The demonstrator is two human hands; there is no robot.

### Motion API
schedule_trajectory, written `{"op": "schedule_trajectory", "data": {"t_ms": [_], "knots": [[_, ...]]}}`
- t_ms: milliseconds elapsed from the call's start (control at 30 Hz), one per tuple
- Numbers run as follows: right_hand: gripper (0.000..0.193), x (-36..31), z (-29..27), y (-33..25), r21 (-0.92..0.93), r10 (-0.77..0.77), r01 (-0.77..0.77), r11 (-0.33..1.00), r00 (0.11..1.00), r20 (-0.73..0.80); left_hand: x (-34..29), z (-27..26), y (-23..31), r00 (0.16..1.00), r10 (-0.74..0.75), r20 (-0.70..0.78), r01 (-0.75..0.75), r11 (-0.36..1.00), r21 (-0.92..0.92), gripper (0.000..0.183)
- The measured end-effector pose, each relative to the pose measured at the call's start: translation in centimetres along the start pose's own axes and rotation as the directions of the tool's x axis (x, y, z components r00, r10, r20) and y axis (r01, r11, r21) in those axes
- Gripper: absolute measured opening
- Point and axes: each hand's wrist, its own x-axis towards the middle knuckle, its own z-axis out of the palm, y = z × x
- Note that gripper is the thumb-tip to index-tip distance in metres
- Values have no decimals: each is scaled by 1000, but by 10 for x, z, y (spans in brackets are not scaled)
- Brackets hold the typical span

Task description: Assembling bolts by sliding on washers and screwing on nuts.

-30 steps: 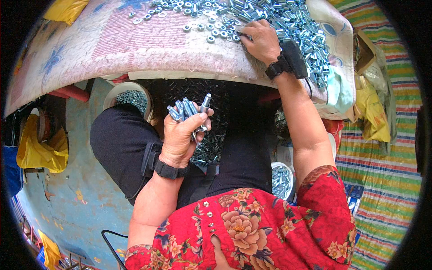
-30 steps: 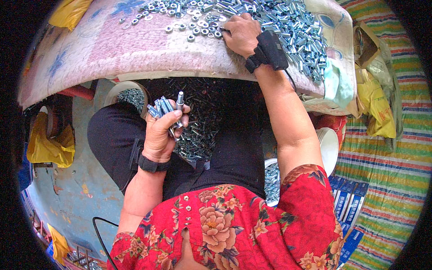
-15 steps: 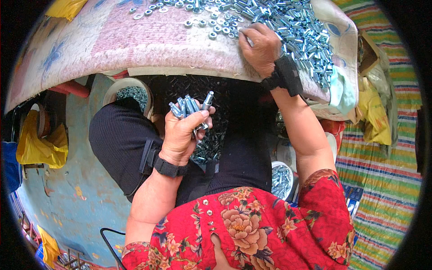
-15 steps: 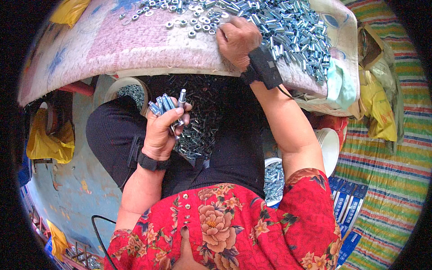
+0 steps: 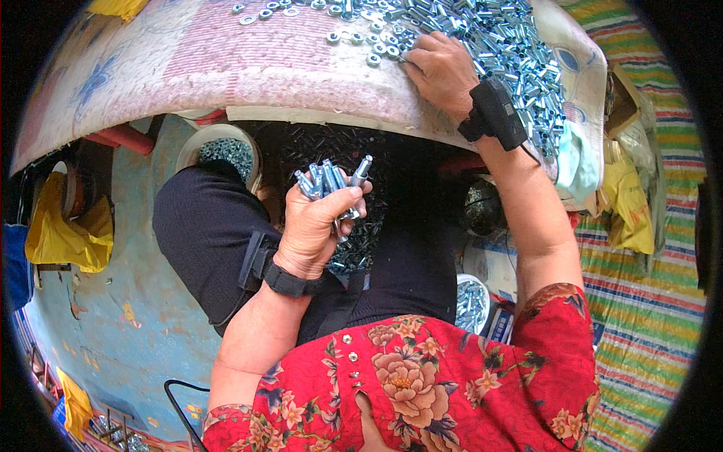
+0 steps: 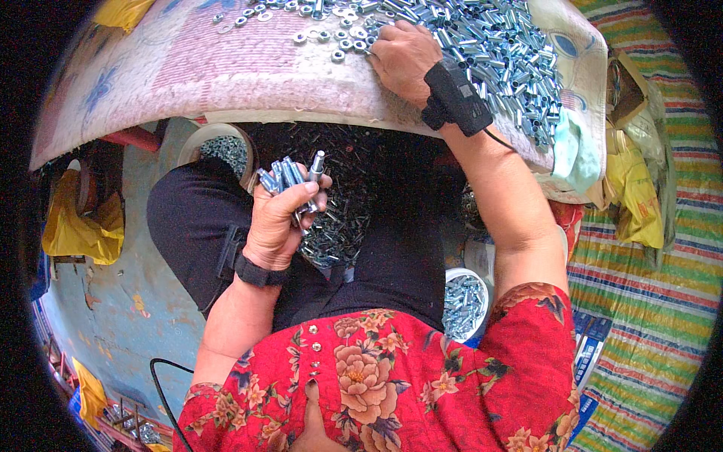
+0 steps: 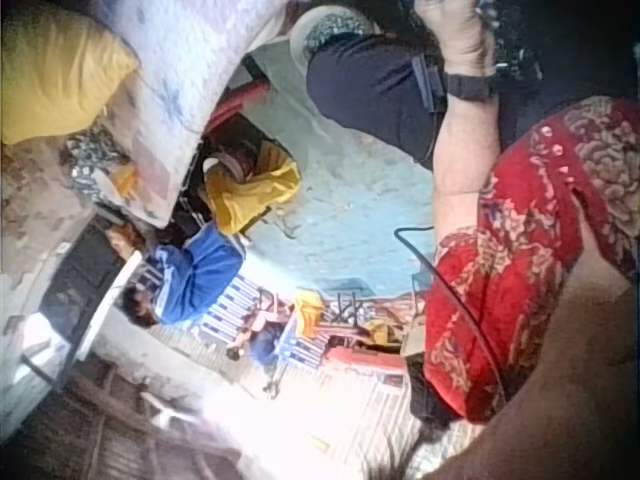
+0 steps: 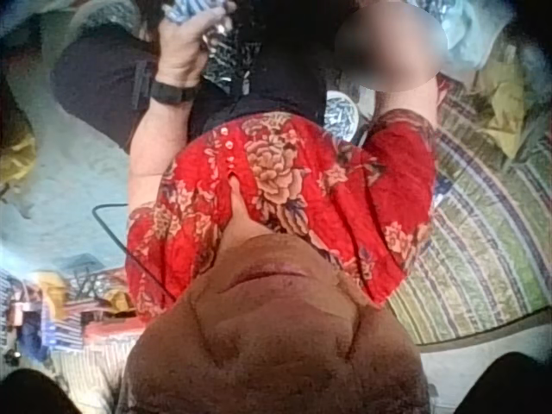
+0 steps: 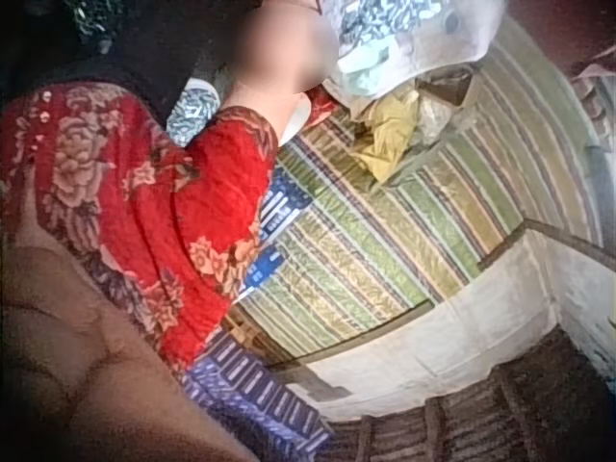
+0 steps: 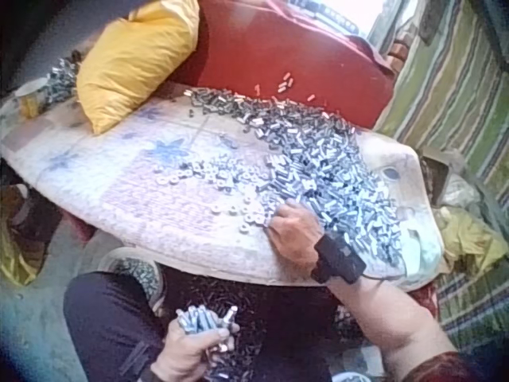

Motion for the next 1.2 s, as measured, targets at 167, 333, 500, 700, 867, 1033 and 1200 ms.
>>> {"op": "schedule_trajectory", "data": {"t_ms": [167, 333, 500, 700, 867, 1033, 1200], "knots": [[11, 10, -11, 1, -110, -20, 51, 993, 963, 268, -1, 0, 3, 1000, -5, -12, 5, 1000, -9, 15], [12, 11, -10, 1, -114, 3, 29, 993, 963, 269, 0, -2, 1, 1000, -14, 11, 14, 1000, -16, 15], [13, 3, -5, 1, -55, 78, -73, 996, 990, 114, -1, -1, 3, 999, -41, -1, 41, 999, -32, 15], [13, -4, 4, -6, 76, 123, -119, 990, 992, -41, 0, -2, 2, 999, -49, -5, 49, 999, -20, 15], [14, 2, -5, -3, 65, 37, -46, 997, 992, 124, 0, -2, 2, 999, -44, -19, 44, 999, -26, 15], [15, 10, 2, 8, 44, -29, 23, 999, 989, 143, -1, -2, 2, 999, -44, -9, 44, 999, 0, 15], [14, 15, 7, -1, -47, 69, -64, 997, 992, 106, 0, -4, 0, 999, -34, 20, 34, 999, 32, 15]]}}
